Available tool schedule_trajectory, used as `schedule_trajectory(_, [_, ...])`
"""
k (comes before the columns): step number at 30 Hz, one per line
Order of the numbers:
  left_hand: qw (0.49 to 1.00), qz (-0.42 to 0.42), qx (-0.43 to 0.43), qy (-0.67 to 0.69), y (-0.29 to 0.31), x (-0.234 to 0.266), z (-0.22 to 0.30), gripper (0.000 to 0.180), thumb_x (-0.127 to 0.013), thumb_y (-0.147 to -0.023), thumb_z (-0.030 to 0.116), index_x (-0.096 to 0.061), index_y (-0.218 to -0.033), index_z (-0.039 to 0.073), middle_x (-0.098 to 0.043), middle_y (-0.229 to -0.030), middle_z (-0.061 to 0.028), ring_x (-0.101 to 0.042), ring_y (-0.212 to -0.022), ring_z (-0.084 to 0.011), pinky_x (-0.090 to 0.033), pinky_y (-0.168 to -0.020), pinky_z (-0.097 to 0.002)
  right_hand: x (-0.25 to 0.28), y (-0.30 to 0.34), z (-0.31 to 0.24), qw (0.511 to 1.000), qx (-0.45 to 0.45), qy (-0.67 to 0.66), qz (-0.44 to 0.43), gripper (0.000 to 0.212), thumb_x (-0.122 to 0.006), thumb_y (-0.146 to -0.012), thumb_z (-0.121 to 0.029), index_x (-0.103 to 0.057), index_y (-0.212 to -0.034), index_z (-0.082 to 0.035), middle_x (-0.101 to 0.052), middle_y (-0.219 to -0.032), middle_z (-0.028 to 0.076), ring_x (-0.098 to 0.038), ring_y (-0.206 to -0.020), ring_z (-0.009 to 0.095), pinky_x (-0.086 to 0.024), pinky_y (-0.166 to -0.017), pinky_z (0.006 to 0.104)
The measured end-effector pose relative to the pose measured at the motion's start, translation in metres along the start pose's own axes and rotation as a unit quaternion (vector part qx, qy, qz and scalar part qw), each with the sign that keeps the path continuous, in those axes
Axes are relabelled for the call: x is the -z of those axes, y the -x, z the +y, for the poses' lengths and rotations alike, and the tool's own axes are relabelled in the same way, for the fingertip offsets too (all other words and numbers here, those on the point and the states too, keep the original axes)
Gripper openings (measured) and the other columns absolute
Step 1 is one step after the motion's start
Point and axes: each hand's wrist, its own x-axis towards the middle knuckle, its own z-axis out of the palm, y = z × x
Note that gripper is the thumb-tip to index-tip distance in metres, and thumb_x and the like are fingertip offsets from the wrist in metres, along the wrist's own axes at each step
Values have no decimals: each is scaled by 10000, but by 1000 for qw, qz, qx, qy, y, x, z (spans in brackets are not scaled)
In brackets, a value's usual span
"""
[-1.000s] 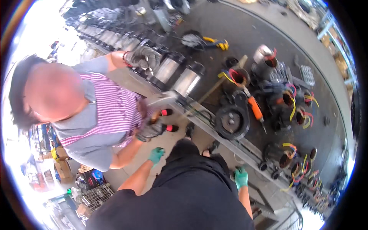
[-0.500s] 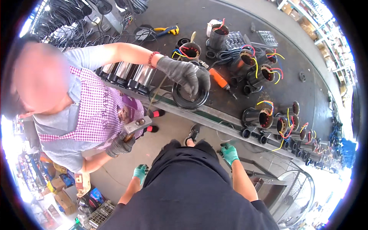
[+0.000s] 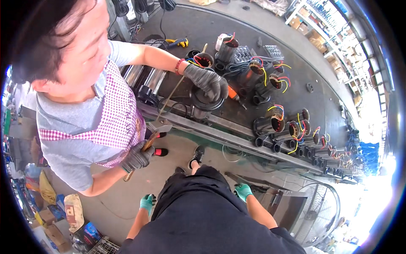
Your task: The person removes a pump from a water testing tank, moves a fan and the tank, and retrieves another pump. The person then fits pump parts together on a workbench and secures them using a pneumatic tool with a coworker.
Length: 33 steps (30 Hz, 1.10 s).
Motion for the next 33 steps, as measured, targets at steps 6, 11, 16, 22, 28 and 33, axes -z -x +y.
schedule_trajectory(6, [998, 13, 20, -51, 33, 4, 3, 221, -572, -1009, 243, -660, -1105, 64, -729, -963, -70, -673, -775, -204, -504, -658, -356, -3, 14, 9, 1000, -6, -3, 14, 277, -540, -982, -147, -669, -1200, -38, -704, -858, 98, -652, -644, 185, -548, -584, 324])
schedule_trajectory(11, [1000, -4, -6, 3, 18, 2, -15, 208, -564, -1014, 243, -652, -1075, 65, -713, -946, -69, -661, -776, -205, -501, -647, -358, -1, 17, -11, 1000, 9, 0, 14, 274, -539, -981, -139, -661, -1204, -37, -698, -842, 89, -647, -637, 174, -533, -566, 317])
schedule_trajectory(16, [999, -9, 4, 37, 2, -15, -15, 204, -577, -1009, 241, -661, -1078, 68, -705, -942, -66, -648, -766, -192, -496, -632, -353, 5, 21, -34, 999, 38, -16, 18, 188, -557, -988, -109, -643, -1117, -2, -658, -737, 92, -616, -558, 166, -495, -486, 309])
schedule_trajectory(22, [970, 30, -239, -42, -37, -42, -3, 277, -603, -988, 234, -684, -1107, -2, -727, -1029, -116, -677, -906, -235, -518, -861, -357, -11, 69, -210, 903, 405, 11, 139, 714, -763, -850, -180, -450, -1466, -1, -575, -1369, 226, -566, -1280, 304, -455, -1053, 385])
schedule_trajectory(28, [911, -102, -400, 12, -24, -159, 193, 477, -720, -908, 176, -541, -1316, 5, -608, -1272, -129, -597, -1147, -196, -482, -998, -376, -22, 22, -369, 855, 516, -57, -6, 1019, -837, -787, -109, -201, -1581, -37, -381, -1555, 162, -390, -1432, 245, -356, -1152, 343])
schedule_trajectory(33, [820, -211, -441, -299, 163, -180, 429, 563, -841, -727, 221, -638, -1233, 83, -650, -1096, -139, -623, -1083, -296, -486, -977, -381, -15, 16, -414, 792, 551, 239, -111, 814, -778, -858, -280, -367, -1526, -64, -417, -1561, 117, -363, -1451, 238, -283, -1213, 332])
